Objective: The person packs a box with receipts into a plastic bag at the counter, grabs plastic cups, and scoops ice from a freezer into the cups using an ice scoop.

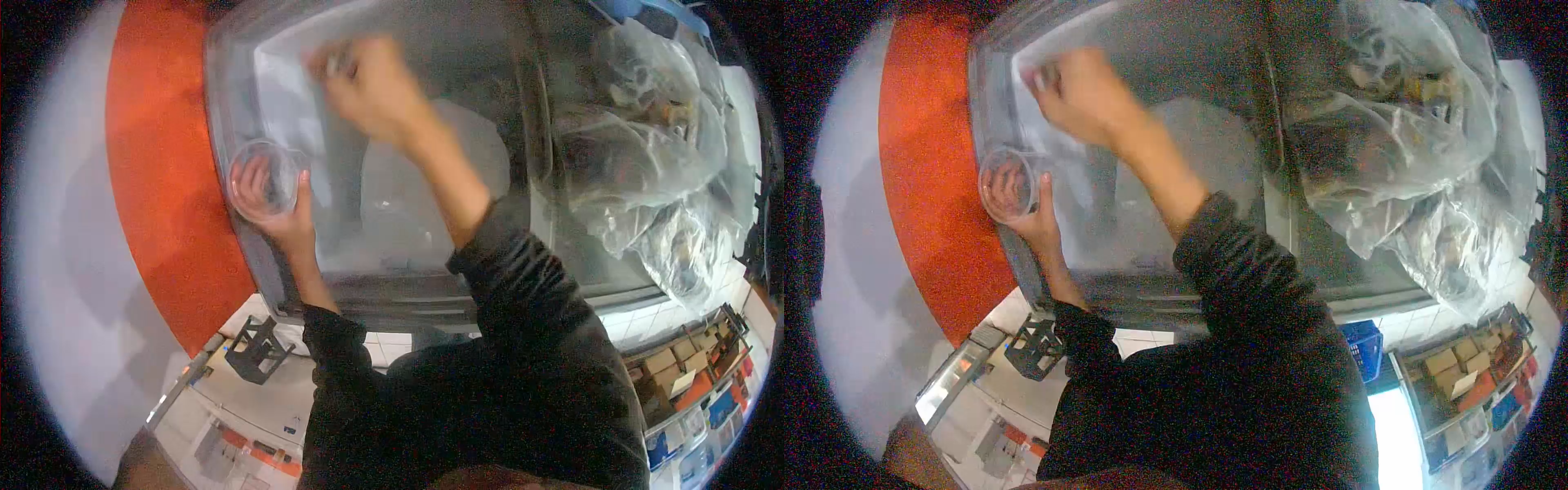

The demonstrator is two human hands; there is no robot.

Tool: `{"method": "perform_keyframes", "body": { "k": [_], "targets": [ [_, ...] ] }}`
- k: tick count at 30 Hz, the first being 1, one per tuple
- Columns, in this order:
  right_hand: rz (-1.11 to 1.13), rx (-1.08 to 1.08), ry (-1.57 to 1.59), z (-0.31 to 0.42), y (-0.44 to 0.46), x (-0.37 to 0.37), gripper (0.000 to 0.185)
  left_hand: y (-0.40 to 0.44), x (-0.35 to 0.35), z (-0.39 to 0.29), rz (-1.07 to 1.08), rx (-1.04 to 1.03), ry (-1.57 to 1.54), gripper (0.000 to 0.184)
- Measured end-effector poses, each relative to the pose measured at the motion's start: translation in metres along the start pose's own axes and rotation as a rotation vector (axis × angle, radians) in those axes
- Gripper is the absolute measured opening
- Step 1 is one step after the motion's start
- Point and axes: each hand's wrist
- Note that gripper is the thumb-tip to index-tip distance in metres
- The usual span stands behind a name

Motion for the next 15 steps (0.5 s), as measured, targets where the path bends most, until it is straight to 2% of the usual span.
{"method": "perform_keyframes", "body": {
  "k": [1,3,4,5,7,9,10,11,13,14,15],
  "targets": [
    [0.01,-0.002,0.008,-0.025,0.008,0.005,0.053,-0.001,0.0,-0.001,-0.049,0.003,-0.08,0.084],
    [-0.081,-0.139,-0.426,-0.092,0.016,0.005,0.047,-0.009,0.003,0.002,-0.042,0.002,-0.055,0.084],
    [-0.092,-0.116,-0.437,-0.104,0.019,-0.005,0.047,-0.005,-0.002,0.005,-0.062,-0.016,-0.045,0.083],
    [-0.454,0.239,-0.408,-0.102,0.021,-0.016,0.044,0.002,-0.008,0.006,-0.086,-0.028,-0.052,0.083],
    [-0.781,0.553,-0.34,-0.103,0.009,-0.025,0.043,-0.005,-0.003,0.005,-0.063,-0.018,-0.089,0.083],
    [-0.33,0.017,-0.021,-0.041,0.003,0.014,0.037,-0.007,0.0,-0.003,-0.039,0.033,-0.085,0.084],
    [-0.266,-0.069,-0.048,-0.057,0.006,0.017,0.036,-0.005,0.001,-0.005,-0.026,0.046,-0.101,0.084],
    [-0.292,-0.135,-0.197,-0.113,0.016,0.001,0.035,-0.008,0.005,-0.007,-0.023,0.05,-0.098,0.084],
    [-0.329,-0.199,-0.336,-0.198,0.019,-0.028,0.035,-0.004,0.001,-0.007,-0.06,-0.074,0.032,0.071],
    [-0.346,-0.165,-0.342,-0.207,0.018,-0.04,0.036,0.002,0.001,-0.001,-0.08,-0.084,0.034,0.071],
    [-0.363,-0.115,-0.351,-0.195,0.017,-0.044,0.038,0.004,0.007,0.006,-0.013,-0.12,0.254,0.078]
  ]
}}
Point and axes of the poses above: each hand's wrist, its own y-axis towards the middle knuckle, its own x-axis out of the back of the hand, z = x × y, and after that the axes turned 7 degrees about -x, right-handed
